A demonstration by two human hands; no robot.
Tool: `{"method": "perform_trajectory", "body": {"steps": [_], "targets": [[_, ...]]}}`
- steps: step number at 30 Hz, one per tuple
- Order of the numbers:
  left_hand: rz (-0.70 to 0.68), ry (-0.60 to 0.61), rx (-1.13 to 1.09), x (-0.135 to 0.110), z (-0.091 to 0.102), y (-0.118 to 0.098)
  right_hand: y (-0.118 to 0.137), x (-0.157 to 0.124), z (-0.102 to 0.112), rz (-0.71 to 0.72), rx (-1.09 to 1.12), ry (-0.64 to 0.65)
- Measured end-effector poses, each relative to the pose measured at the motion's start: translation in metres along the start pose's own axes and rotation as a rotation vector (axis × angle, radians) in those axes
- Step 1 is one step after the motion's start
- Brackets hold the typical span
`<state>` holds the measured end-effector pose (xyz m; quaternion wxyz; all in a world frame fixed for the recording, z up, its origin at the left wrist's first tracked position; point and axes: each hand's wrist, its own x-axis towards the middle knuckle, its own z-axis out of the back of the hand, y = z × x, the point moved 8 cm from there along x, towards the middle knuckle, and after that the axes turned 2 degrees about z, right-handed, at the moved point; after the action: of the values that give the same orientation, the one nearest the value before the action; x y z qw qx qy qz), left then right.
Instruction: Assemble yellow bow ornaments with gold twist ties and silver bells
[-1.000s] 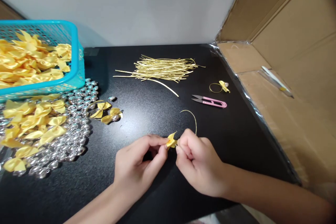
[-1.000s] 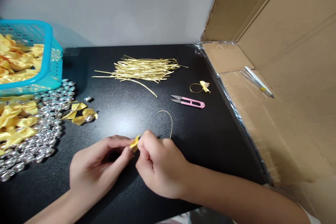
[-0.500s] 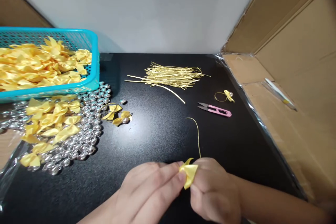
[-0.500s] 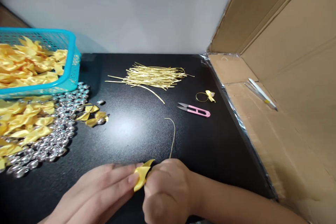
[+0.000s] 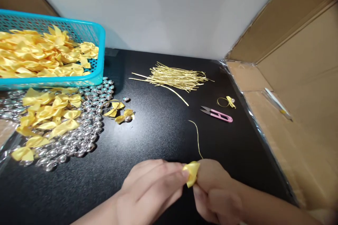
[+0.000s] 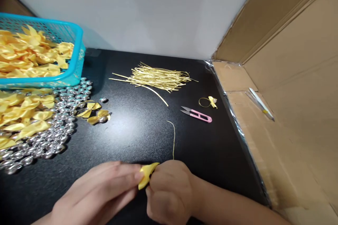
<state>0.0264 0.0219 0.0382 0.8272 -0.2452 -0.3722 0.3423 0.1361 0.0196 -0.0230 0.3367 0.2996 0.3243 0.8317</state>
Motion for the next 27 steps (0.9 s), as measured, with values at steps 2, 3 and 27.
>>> {"method": "perform_trajectory", "body": {"steps": [2,3,27], "targets": [[0.015,-0.009,-0.017,0.004,0.002,0.007,0.010,0.003,0.013,0.105,0.009,-0.057],[0.024,-0.019,-0.029,0.006,0.002,0.009,0.017,0.004,0.022,0.161,0.004,-0.112],[-0.015,-0.359,0.131,0.002,0.018,-0.014,0.006,0.027,0.034,0.124,0.081,-0.048]]}}
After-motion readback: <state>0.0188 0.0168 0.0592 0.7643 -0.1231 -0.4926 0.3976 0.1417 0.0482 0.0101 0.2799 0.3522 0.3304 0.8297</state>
